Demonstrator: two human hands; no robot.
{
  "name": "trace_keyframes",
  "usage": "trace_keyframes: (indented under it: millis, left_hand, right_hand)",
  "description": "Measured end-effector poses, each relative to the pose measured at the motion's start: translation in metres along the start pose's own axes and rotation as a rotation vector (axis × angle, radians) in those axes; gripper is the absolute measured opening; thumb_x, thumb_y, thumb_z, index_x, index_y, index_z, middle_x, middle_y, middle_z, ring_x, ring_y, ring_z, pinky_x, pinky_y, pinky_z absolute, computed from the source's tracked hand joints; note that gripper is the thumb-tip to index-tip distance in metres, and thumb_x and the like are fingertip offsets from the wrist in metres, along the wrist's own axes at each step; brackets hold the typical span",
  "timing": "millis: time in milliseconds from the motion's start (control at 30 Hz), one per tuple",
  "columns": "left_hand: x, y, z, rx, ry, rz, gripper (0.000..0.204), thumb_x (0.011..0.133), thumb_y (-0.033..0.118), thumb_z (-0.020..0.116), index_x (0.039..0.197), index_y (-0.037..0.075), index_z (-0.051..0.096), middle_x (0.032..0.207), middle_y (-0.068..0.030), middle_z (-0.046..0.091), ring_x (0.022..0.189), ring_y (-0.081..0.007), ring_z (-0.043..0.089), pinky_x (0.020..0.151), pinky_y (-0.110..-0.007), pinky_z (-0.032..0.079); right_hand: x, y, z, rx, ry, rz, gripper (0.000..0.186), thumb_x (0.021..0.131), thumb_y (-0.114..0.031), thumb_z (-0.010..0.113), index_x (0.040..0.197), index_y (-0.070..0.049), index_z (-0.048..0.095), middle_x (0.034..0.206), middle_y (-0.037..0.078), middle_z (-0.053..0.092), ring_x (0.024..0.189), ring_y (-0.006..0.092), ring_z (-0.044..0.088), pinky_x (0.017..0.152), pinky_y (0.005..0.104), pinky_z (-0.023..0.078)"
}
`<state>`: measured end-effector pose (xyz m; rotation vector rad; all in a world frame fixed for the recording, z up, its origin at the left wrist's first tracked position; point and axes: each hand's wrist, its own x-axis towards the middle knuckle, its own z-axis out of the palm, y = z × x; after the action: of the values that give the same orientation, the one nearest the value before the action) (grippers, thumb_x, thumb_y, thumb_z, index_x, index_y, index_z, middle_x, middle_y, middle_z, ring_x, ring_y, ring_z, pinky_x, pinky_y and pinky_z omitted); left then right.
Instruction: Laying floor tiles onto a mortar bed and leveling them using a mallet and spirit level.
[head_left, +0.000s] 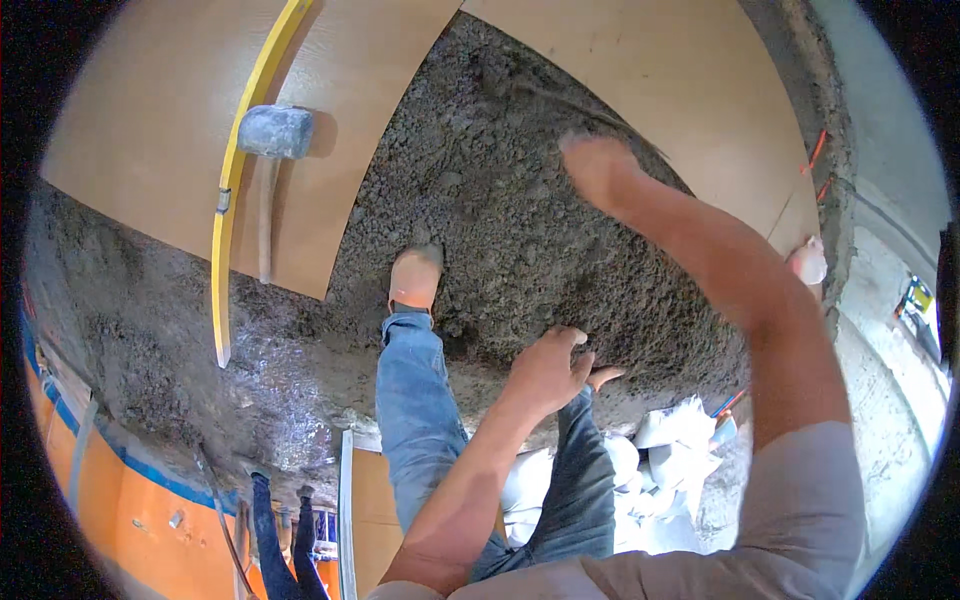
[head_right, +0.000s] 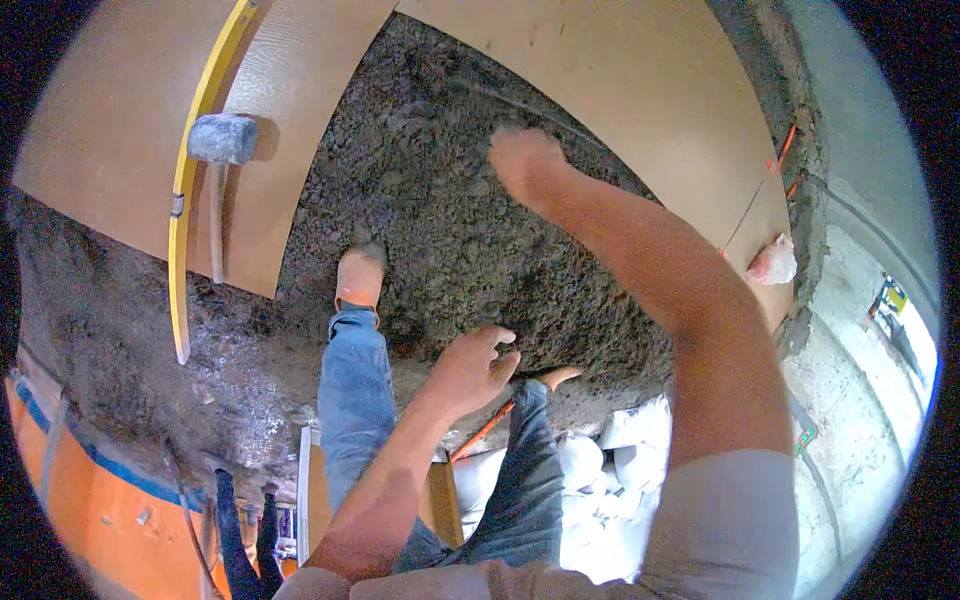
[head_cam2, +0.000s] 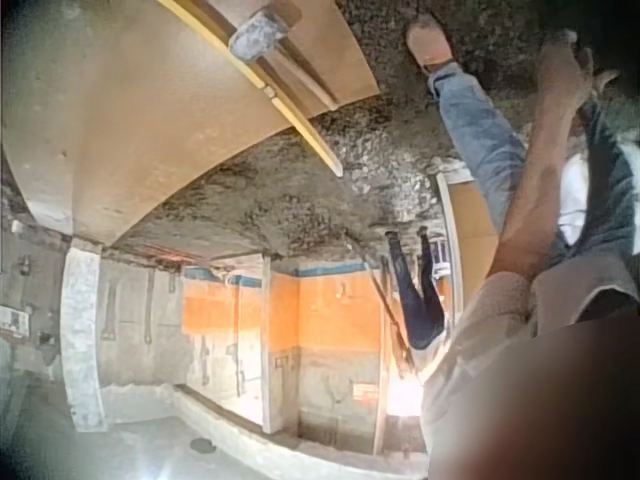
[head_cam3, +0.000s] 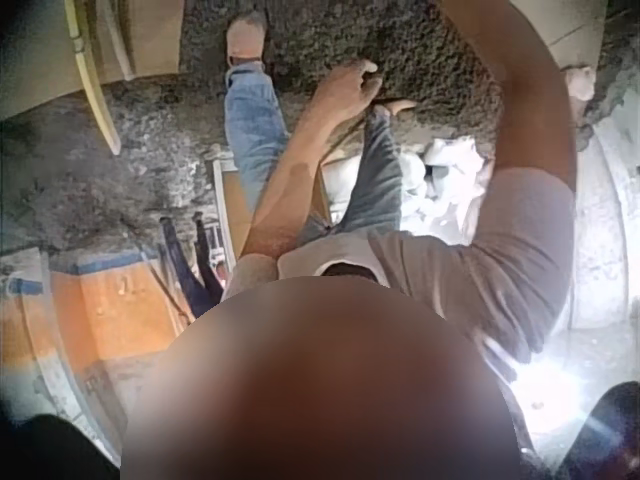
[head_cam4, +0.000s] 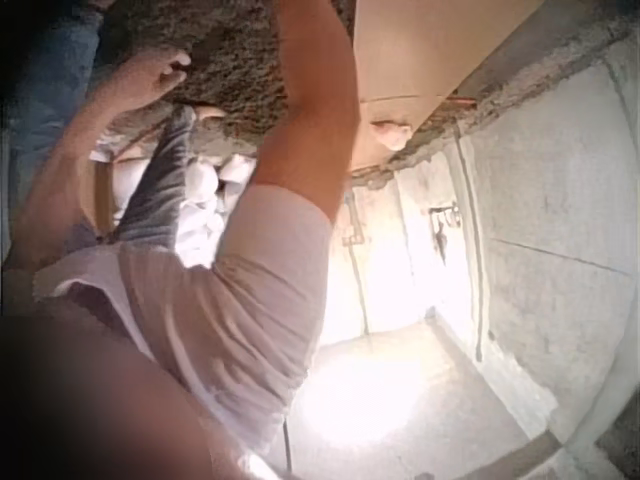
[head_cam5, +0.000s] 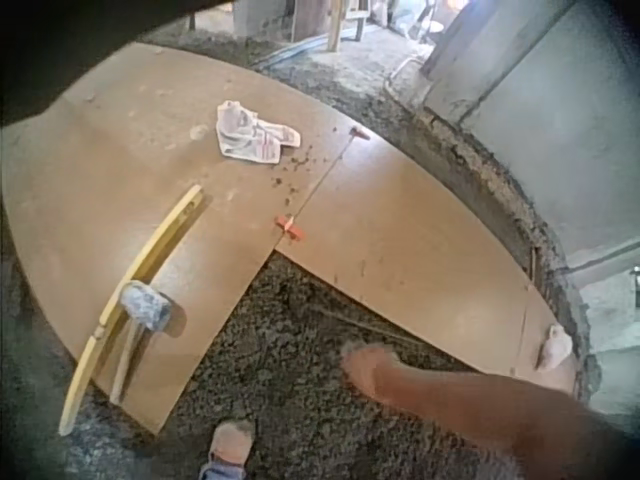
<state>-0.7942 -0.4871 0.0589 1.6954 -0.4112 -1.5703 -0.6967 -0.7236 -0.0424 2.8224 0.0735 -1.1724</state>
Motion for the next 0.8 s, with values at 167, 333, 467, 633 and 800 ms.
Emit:
trace_keyframes:
  millis: [167,333,467,633,800]
  left_hand:
    - [-0.001,0.002,0.002,-0.016,0.002,-0.012,0.034,0.089,0.025,0.060,0.113,0.001,0.060,0.109,-0.0244,0.062,0.097,-0.0385,0.063,0.083,-0.046,0.050]
    - [-0.002,-0.009,0.010,0.015,0.031,0.061,0.036,0.089,0.027,0.058,0.114,0.001,0.058,0.108,-0.0252,0.062,0.098,-0.0412,0.061,0.084,-0.046,0.050]
    - [-0.005,-0.002,0.011,0.015,0.000,0.014,0.035,0.090,0.028,0.057,0.112,0.001,0.058,0.107,-0.0258,0.062,0.096,-0.0418,0.061,0.083,-0.047,0.050]
    - [0.002,0.008,0.001,0.033,0.068,0.096,0.034,0.090,0.028,0.057,0.110,0.001,0.060,0.103,-0.0260,0.063,0.088,-0.0423,0.063,0.079,-0.048,0.050]
    - [-0.003,-0.003,0.003,-0.060,0.107,0.065,0.030,0.089,0.024,0.059,0.108,0.001,0.061,0.101,-0.0232,0.062,0.087,-0.0372,0.065,0.078,-0.045,0.051]
  right_hand:
    - [-0.034,0.040,-0.074,0.106,-0.032,0.043,0.033,0.077,-0.007,0.061,0.106,-0.019,0.070,0.090,0.015,0.069,0.088,0.0342,0.068,0.077,0.0445,0.056]
    - [0.075,0.000,-0.100,-0.013,-0.038,-0.178,0.022,0.078,-0.009,0.060,0.097,-0.009,0.071,0.090,0.015,0.070,0.085,0.0341,0.068,0.072,0.0452,0.056]
    - [0.056,-0.049,-0.037,0.049,-0.035,-0.235,0.021,0.078,-0.004,0.063,0.099,-0.004,0.068,0.094,0.014,0.070,0.086,0.0313,0.069,0.074,0.0423,0.057]
    - [-0.014,-0.053,-0.022,-0.080,-0.231,-0.296,0.027,0.078,-0.002,0.064,0.105,-0.007,0.065,0.096,0.010,0.068,0.089,0.0280,0.068,0.073,0.0409,0.056]
    - [-0.008,-0.003,-0.084,-0.005,0.075,-0.118,0.015,0.080,-0.013,0.063,0.089,-0.007,0.073,0.093,0.017,0.071,0.089,0.0318,0.070,0.070,0.0412,0.057]
